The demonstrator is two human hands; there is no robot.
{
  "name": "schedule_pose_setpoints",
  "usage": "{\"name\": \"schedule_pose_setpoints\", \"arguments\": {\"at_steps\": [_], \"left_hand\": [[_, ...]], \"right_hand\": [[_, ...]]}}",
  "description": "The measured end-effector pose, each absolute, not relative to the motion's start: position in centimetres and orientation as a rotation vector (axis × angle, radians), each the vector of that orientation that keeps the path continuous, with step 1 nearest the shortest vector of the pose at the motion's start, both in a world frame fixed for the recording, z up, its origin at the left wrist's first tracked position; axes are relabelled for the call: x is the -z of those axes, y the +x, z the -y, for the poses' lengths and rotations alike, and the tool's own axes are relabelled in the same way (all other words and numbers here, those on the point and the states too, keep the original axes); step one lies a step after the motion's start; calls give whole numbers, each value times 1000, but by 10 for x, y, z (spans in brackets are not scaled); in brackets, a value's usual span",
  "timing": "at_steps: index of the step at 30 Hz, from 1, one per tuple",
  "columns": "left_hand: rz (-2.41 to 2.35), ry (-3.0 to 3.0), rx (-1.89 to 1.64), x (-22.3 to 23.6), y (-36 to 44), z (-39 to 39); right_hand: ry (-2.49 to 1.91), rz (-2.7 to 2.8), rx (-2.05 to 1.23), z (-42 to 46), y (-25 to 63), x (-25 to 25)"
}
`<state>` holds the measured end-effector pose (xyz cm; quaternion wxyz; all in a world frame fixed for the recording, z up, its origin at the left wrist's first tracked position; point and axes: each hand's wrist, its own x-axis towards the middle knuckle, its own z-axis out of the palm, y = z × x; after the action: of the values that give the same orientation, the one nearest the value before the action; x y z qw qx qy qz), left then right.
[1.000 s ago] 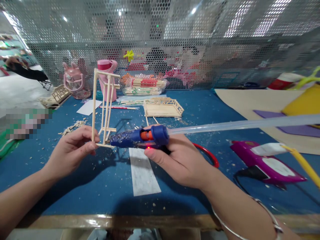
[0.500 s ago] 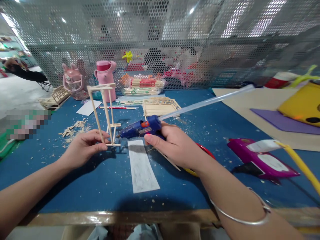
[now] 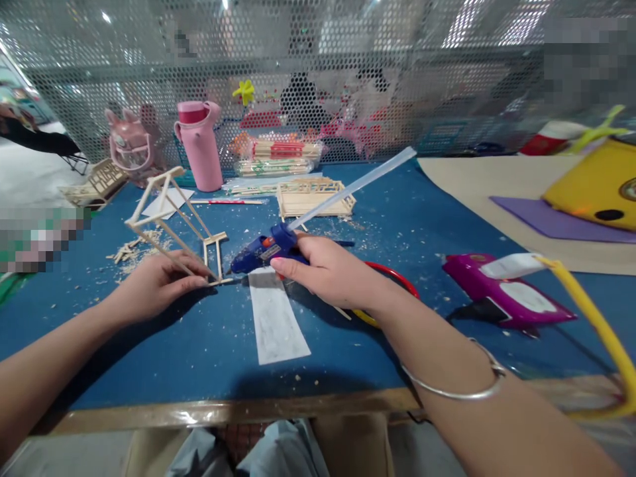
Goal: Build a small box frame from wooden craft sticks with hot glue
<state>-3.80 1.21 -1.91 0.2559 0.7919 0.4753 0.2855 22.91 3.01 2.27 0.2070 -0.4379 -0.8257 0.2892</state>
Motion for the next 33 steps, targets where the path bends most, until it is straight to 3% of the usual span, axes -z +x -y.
{"name": "schedule_pose_setpoints", "arguments": {"at_steps": [16,25,33], "left_hand": [[-1344,2325,-807,9,-51,-10],[-1185,2413,-529,4,-53,-4],[-1310,2363,-657,12,-52,-11]], "right_hand": [[-1274,2178,-1046,-28,233,-22],[-1143,2164,-1107,-33,242,-25],[-1124,2270,-1059,-26,225,-20]]}}
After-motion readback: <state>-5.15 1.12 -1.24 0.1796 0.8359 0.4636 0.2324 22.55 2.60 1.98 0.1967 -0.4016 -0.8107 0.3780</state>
